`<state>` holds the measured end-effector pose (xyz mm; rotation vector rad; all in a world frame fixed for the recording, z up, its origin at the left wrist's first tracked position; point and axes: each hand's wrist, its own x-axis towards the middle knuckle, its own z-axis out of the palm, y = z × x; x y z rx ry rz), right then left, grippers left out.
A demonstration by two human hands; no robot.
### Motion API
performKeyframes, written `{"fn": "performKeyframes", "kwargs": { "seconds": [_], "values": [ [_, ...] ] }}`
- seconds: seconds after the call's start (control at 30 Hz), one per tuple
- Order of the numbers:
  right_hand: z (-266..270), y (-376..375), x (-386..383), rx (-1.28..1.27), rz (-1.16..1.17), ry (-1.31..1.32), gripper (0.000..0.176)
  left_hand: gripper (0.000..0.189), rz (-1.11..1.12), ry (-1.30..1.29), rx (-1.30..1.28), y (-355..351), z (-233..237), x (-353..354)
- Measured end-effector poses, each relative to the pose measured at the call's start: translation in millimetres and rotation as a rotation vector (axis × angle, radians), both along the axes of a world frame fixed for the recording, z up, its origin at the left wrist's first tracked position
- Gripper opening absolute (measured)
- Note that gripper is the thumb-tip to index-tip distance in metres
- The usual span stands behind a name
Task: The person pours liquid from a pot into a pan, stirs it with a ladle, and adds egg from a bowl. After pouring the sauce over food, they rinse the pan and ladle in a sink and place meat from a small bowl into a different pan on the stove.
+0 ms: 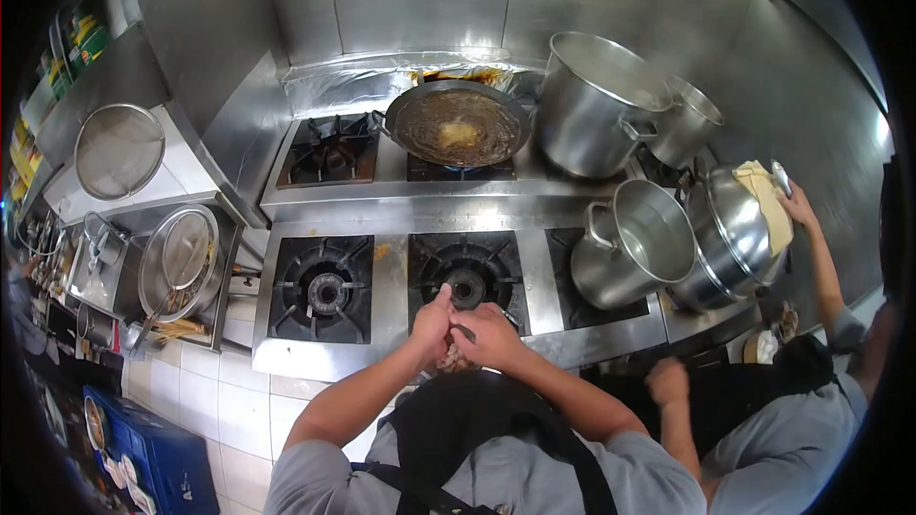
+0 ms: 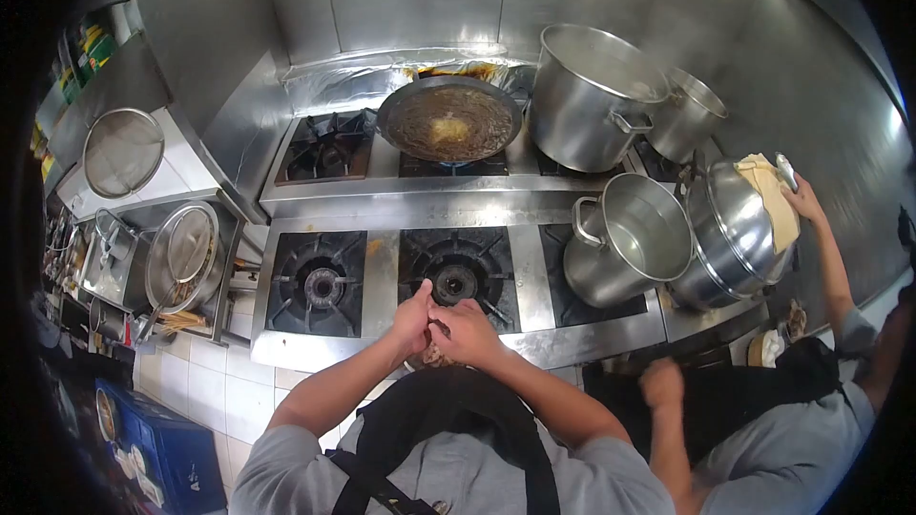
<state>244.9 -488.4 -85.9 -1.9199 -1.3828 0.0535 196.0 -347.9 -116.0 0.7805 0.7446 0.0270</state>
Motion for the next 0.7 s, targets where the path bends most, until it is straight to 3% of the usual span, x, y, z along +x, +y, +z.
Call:
{"fn": "performKeyframes", "kwargs": {
  "seconds": [0.13, 0.2, 0.33, 0.43, 0.5, 0.57, 0.63, 0.7],
  "values": [
    [7, 1, 1, 0.040, -0.029, 0.008, 0.018, 0.042, -0.077, 0.046, 0.075, 7, 6, 4],
    [-4, 6, 6, 0.063, -0.057, -0.023, 0.017, 0.040, -0.123, -0.127, -0.208, 7, -5, 10],
    [-10, 5, 22, 0.046, -0.167, -0.094, 0.012, 0.033, -0.100, -0.157, -0.302, -4, -11, 14],
    [-8, 4, 26, 0.069, -0.186, -0.068, 0.011, 0.026, -0.178, -0.268, -0.229, 5, -29, 10],
    [-5, 5, 22, 0.137, -0.205, -0.020, 0.012, 0.020, -0.202, -0.374, -0.142, 11, -10, 6],
    [-6, 3, 23, 0.206, -0.224, 0.029, 0.014, 0.020, -0.169, -0.310, -0.133, 15, -6, 10],
    [-8, -4, 28, 0.023, -0.169, -0.020, 0.018, 0.019, -0.145, -0.246, -0.127, 14, -6, 16],
    [-12, -9, 30, -0.006, -0.186, 0.033, 0.019, 0.018, -0.336, -0.173, 0.043, 8, -11, 20]
  ]
}}
